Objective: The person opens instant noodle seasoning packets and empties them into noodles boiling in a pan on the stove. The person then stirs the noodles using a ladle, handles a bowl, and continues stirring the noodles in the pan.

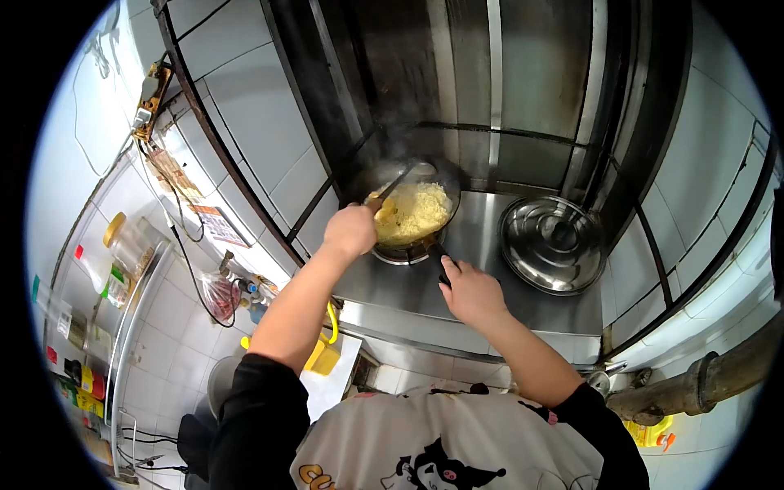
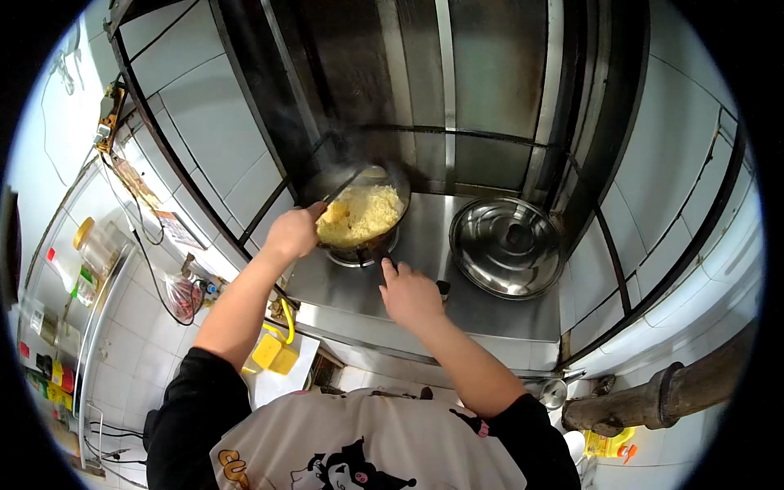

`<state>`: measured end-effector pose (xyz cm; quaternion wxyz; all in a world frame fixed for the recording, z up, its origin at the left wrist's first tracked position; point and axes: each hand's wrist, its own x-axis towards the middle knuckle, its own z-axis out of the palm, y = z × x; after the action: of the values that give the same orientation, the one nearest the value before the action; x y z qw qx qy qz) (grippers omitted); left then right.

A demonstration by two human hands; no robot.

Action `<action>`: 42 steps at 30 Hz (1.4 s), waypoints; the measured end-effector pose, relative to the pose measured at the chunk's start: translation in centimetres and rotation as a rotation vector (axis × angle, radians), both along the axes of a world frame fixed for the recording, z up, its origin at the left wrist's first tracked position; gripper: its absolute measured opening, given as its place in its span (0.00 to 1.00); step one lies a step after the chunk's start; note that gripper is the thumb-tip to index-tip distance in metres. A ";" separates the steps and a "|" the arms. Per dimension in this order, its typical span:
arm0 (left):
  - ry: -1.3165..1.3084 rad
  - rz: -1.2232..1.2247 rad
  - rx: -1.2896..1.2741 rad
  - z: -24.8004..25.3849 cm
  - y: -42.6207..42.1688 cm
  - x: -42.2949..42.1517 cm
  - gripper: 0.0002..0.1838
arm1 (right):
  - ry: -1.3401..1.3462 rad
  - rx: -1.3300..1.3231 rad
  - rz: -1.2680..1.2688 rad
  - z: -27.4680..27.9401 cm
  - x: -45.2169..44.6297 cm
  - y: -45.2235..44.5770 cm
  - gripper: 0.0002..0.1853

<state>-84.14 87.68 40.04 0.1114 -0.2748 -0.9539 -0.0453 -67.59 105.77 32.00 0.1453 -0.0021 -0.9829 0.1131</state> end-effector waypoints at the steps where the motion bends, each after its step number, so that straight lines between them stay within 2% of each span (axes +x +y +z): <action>1: -0.022 -0.004 -0.037 0.3 1.0 -0.2 0.24 | -0.012 0.011 0.003 0.0 0.0 0.0 0.27; 6: -0.110 -0.022 -0.195 0.8 1.8 -0.6 0.19 | 0.035 -0.001 -0.009 -0.7 0.0 -0.2 0.27; 9: -0.148 -0.025 -0.287 3.0 -0.6 2.5 0.26 | 0.044 -0.008 -0.001 -0.5 0.2 -0.1 0.26; 12: -0.019 -0.089 -0.274 3.5 -4.4 4.5 0.28 | 0.044 -0.018 -0.002 -0.6 -0.1 -0.2 0.26; 15: 0.145 -0.161 -0.221 3.0 -8.1 5.1 0.25 | 0.011 -0.021 -0.007 -0.3 -0.1 -0.3 0.26; 19: 0.184 -0.138 -0.226 3.9 -11.2 6.5 0.27 | -0.031 -0.024 -0.007 0.2 0.1 -0.4 0.27; 23: 0.070 -0.068 -0.229 5.1 -12.2 7.7 0.25 | -0.008 -0.036 0.011 -0.1 -0.1 -0.3 0.26; 27: -0.096 -0.041 -0.269 0.6 -11.6 6.1 0.24 | 0.000 -0.042 0.011 -0.2 -0.1 -0.3 0.26; 28: -0.163 -0.016 -0.204 0.9 -10.5 6.5 0.23 | -0.012 -0.052 0.007 0.1 0.1 -0.4 0.26; 30: -0.065 0.009 -0.166 -1.5 -10.4 5.0 0.26 | -0.027 -0.054 0.008 0.3 0.2 -0.4 0.26; 36: 0.021 0.115 0.009 -3.3 -9.5 1.7 0.22 | 0.020 -0.058 0.022 -0.2 0.3 -0.2 0.26; 40: -0.019 0.181 0.034 -4.7 -7.9 -1.5 0.19 | 0.028 -0.047 0.026 -0.1 0.3 -0.2 0.26; 42: -0.020 0.118 -0.049 -5.4 -7.8 -2.5 0.16 | 0.016 -0.055 0.026 0.1 0.3 -0.1 0.26</action>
<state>-86.67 79.89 34.61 0.0977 -0.2205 -0.9703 -0.0180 -67.27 105.66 32.10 0.1517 0.0075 -0.9782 0.1417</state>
